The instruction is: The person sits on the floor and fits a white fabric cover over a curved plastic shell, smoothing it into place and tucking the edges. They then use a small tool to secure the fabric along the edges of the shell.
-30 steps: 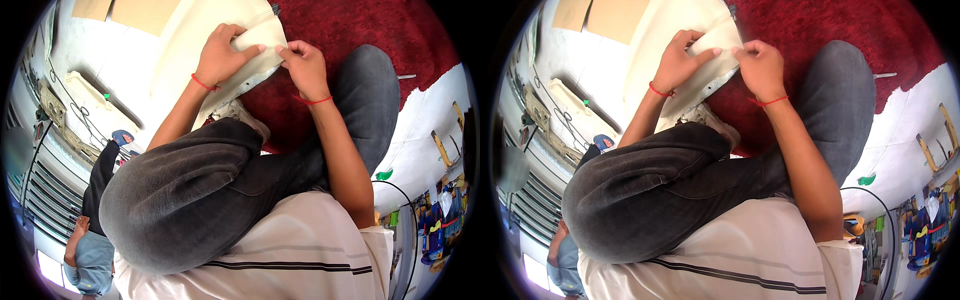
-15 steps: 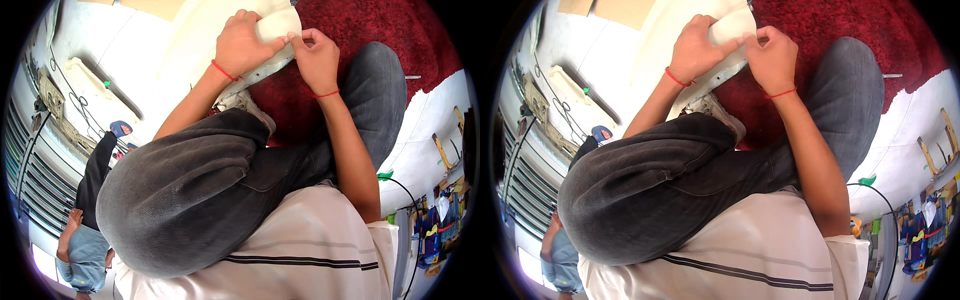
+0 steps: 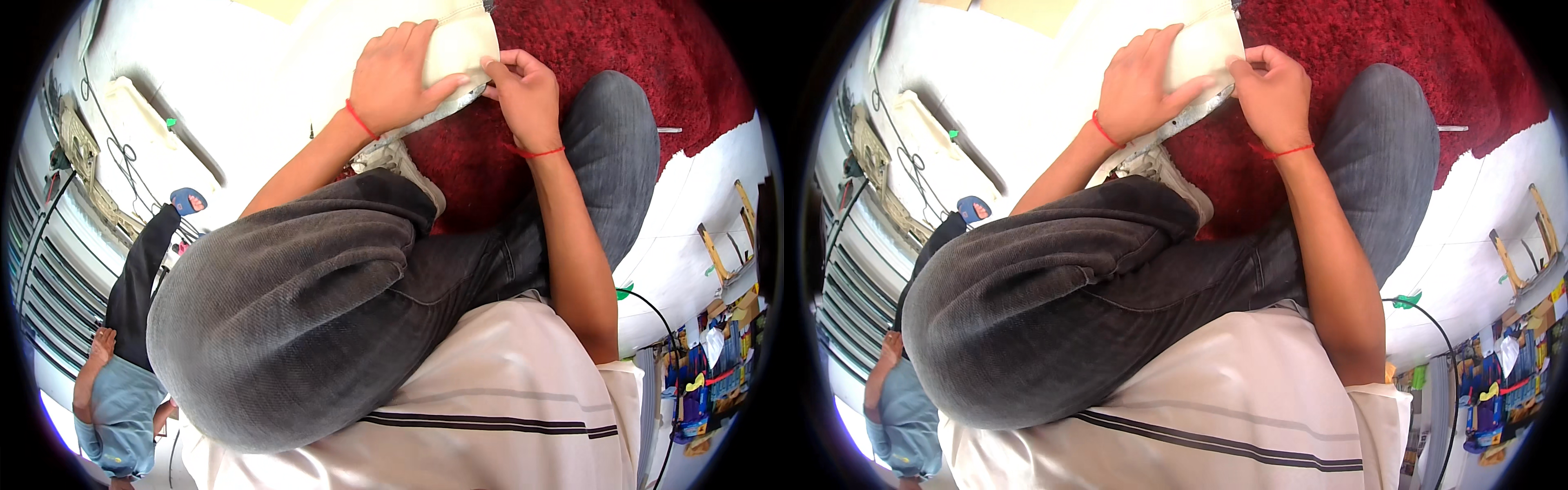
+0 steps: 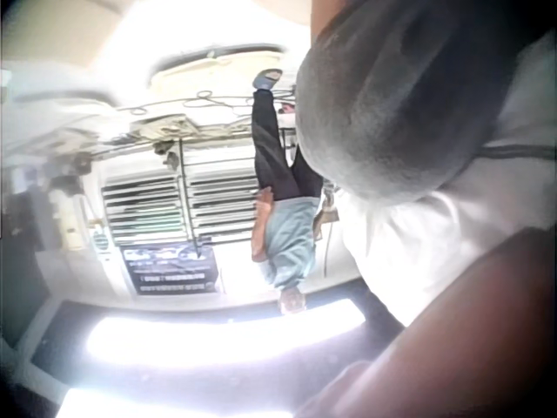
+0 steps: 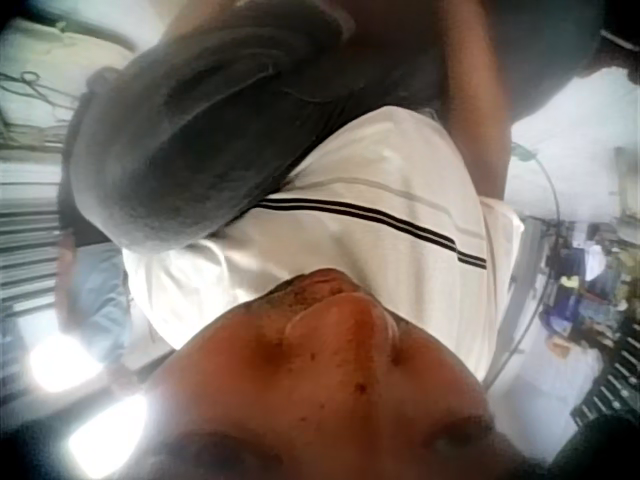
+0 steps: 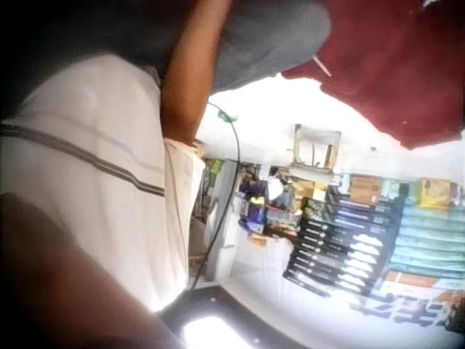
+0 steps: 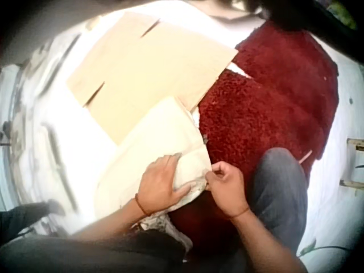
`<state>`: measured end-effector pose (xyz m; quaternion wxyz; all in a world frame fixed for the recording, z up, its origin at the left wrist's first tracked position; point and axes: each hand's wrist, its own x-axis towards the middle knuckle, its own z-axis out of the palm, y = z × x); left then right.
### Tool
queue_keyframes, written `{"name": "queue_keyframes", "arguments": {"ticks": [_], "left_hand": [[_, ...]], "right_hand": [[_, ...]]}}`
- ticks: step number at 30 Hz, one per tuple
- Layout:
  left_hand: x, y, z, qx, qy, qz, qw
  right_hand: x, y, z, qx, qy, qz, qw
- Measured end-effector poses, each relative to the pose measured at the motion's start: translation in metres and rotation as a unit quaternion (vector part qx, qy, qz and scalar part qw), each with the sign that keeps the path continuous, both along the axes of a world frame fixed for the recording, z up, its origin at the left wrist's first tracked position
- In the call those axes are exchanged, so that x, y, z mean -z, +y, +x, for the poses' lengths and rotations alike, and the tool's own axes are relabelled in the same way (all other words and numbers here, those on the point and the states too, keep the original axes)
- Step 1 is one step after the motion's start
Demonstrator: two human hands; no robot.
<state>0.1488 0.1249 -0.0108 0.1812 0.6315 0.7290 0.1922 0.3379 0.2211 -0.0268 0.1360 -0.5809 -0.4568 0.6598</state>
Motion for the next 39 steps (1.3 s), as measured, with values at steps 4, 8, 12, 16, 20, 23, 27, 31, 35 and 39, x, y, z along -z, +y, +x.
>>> {"name": "queue_keyframes", "arguments": {"ticks": [4,8,12,16,20,23,27,31,35,39], "left_hand": [[0.0,-0.023,-0.001,-0.01,0.043,0.056,0.997],[0.006,0.003,0.023,-0.047,0.067,0.008,0.997],[0.0,-0.009,0.017,-0.02,0.047,0.008,0.999],[-0.008,-0.033,-0.003,-0.01,0.02,-0.018,1.0],[0.0,-0.014,-0.013,0.077,0.007,0.04,0.996],[-0.001,-0.003,-0.019,0.115,-0.022,0.01,0.993],[-0.03,-0.006,-0.034,0.087,-0.088,-0.039,0.992],[-0.078,-0.021,-0.061,0.069,-0.17,-0.007,0.983],[-0.111,-0.043,-0.086,0.024,-0.348,-0.054,0.936],[-0.119,-0.04,-0.097,0.039,-0.351,-0.114,0.929]], "right_hand": [[-0.002,0.0,-0.003,-0.009,0.017,-0.014,1.0],[0.0,0.001,-0.001,-0.042,0.02,0.025,0.999],[0.005,0.004,0.004,-0.058,-0.002,0.038,0.998],[-0.003,0.004,0.0,-0.067,-0.015,0.021,0.997],[-0.003,0.01,-0.008,-0.037,-0.027,0.065,0.997],[-0.006,0.017,-0.015,0.002,0.008,0.049,0.999],[-0.06,-0.003,-0.033,0.008,0.021,0.085,0.996],[-0.142,-0.021,-0.042,0.016,0.104,0.081,0.991],[-0.18,-0.015,-0.046,-0.117,0.126,0.185,0.968],[-0.176,-0.013,-0.05,-0.104,0.131,0.191,0.967]]}}
